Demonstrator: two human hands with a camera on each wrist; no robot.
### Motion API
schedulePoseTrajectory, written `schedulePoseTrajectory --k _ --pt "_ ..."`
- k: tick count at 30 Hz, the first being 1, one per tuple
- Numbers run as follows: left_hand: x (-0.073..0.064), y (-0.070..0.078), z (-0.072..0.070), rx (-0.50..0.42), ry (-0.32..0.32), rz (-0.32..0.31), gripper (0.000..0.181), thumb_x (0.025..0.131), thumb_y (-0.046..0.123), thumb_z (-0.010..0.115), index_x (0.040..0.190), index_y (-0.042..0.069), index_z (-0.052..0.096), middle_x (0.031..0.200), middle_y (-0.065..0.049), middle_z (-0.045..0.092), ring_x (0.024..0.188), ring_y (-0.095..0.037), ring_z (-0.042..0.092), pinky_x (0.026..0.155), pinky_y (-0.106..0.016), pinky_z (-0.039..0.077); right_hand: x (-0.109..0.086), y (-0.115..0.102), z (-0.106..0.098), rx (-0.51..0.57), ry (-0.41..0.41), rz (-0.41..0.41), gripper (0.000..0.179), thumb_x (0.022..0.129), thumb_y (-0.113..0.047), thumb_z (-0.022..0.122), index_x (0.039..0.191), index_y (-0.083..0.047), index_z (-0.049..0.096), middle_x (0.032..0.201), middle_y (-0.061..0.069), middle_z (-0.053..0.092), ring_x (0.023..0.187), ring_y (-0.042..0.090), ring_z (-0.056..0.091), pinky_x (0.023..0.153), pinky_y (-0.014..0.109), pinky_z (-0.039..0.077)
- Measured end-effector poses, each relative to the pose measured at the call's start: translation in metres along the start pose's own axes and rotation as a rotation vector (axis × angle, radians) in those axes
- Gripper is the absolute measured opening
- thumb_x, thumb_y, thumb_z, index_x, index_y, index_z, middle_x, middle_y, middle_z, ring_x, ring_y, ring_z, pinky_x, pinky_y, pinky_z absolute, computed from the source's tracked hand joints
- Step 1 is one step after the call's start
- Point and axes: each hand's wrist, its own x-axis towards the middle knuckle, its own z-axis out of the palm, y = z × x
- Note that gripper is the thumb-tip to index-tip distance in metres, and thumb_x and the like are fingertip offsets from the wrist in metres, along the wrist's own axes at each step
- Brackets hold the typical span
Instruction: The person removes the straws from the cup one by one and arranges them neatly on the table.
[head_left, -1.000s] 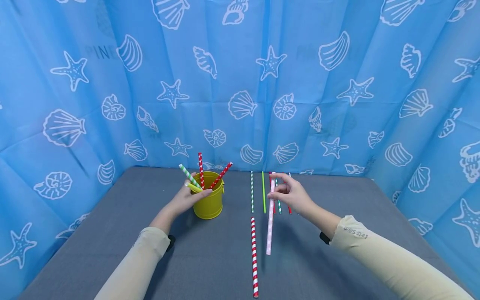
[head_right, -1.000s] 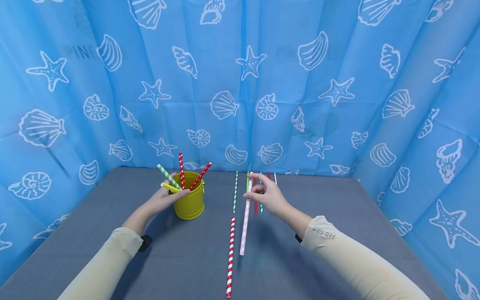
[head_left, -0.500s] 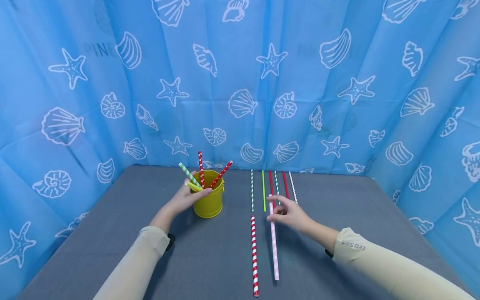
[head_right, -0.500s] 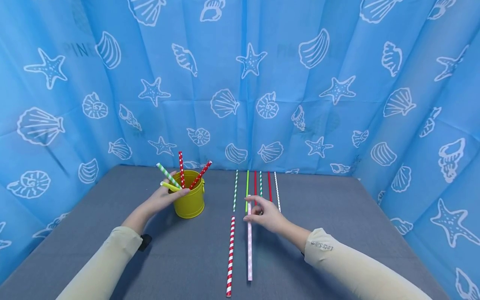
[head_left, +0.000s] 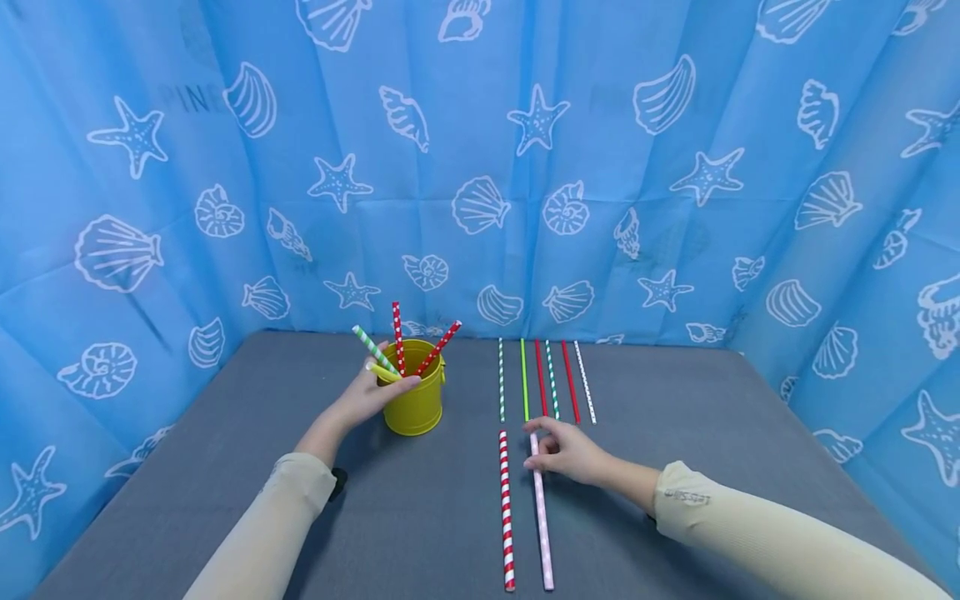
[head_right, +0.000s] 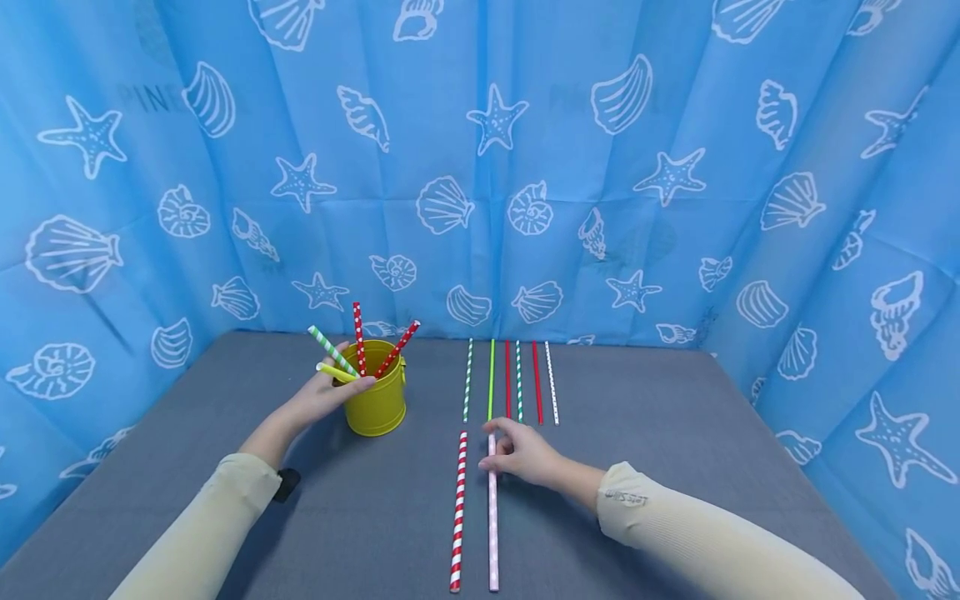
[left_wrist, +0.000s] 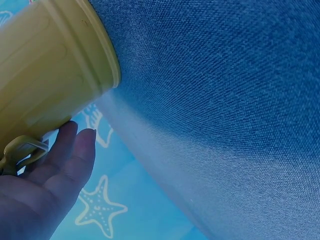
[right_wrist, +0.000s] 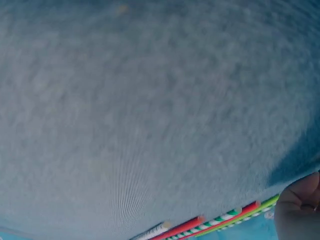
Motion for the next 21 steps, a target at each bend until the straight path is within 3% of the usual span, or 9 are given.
schedulePoseTrajectory --k 8,12,17,19,21 --pt "-0.001 0.002 -0.001 -0.005 -0.009 0.007 0.094 0.093 0.037 0.064 0.154 0.007 -0.001 0.151 -0.025 0.021 0.137 -0.041 0.025 0.11 -0.061 0.022 0.0 0.003 0.004 -0.134 -0.03 -0.008 0.047 0.089 -0.014 0.071 0.124 0.01 0.052 0.064 -0.007 0.049 0.055 0.004 0.042 0.051 0.021 0.035" --pt "0.0 0.001 0.0 -0.006 -0.007 0.004 0.094 0.093 0.038 0.064 0.154 0.008 0.0 0.151 -0.024 0.021 0.137 -0.04 0.026 0.111 -0.06 0.022 -0.007 0.0 0.0 -0.171 -0.06 -0.002 0.059 0.09 -0.019 0.071 0.134 0.011 0.046 0.067 -0.006 0.049 0.057 0.004 0.043 0.051 0.021 0.036" --pt "0.001 -0.001 0.001 -0.001 -0.009 0.003 0.096 0.093 0.039 0.065 0.154 0.008 -0.002 0.152 -0.024 0.023 0.138 -0.04 0.025 0.111 -0.06 0.022 -0.019 -0.004 -0.002 -0.277 -0.157 0.03 0.084 0.085 -0.03 0.076 0.146 0.008 0.033 0.07 -0.006 0.047 0.059 0.004 0.041 0.052 0.021 0.032" --pt "0.0 -0.001 0.0 0.0 -0.005 0.002 0.096 0.093 0.039 0.065 0.154 0.008 -0.002 0.152 -0.024 0.023 0.138 -0.04 0.025 0.111 -0.06 0.022 -0.023 -0.006 -0.001 -0.337 -0.191 0.042 0.093 0.082 -0.037 0.078 0.148 0.007 0.029 0.077 -0.003 0.052 0.066 0.005 0.044 0.057 0.023 0.036" --pt "0.0 0.0 0.0 0.005 -0.002 0.004 0.096 0.093 0.039 0.065 0.154 0.007 -0.003 0.152 -0.024 0.023 0.138 -0.04 0.025 0.111 -0.06 0.022 -0.025 -0.008 0.002 -0.407 -0.205 0.049 0.098 0.08 -0.044 0.078 0.148 0.007 0.029 0.096 0.005 0.061 0.08 0.008 0.051 0.069 0.028 0.047"
